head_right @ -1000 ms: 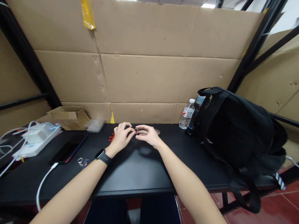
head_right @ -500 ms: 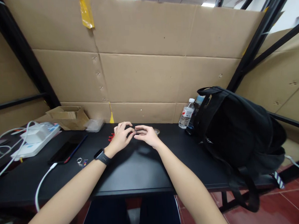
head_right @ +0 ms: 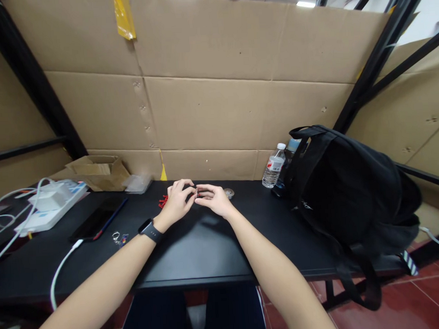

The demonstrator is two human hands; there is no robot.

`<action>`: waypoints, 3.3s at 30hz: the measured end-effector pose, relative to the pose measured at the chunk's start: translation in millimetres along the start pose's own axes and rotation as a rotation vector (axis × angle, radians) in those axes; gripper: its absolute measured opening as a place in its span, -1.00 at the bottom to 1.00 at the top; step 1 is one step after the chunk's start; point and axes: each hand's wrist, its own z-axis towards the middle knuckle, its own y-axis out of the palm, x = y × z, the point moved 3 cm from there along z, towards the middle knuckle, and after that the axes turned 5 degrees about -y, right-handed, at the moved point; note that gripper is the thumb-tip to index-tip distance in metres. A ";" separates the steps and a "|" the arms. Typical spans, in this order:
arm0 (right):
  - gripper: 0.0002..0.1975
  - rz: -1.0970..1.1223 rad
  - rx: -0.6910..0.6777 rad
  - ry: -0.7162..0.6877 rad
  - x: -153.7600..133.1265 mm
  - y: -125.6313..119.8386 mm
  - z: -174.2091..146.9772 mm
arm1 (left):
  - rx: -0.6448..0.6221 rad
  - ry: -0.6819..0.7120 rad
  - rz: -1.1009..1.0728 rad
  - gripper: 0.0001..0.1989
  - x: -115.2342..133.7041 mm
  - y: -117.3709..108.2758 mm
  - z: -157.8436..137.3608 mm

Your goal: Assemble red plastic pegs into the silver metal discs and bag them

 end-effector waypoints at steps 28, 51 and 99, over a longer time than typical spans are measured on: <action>-0.83 -0.577 -0.155 -0.092 -6.5 -16.3 2.6 | -0.303 0.033 -0.149 -0.81 -6.6 10.8 0.7; -0.70 -1.155 0.002 0.093 19.3 -103.0 6.3 | -0.456 -0.116 -0.090 -0.82 -124.8 -9.0 1.7; -0.38 -0.073 0.005 -0.053 -8.3 3.1 0.4 | -0.078 -0.228 -0.580 -0.78 -28.1 14.1 3.1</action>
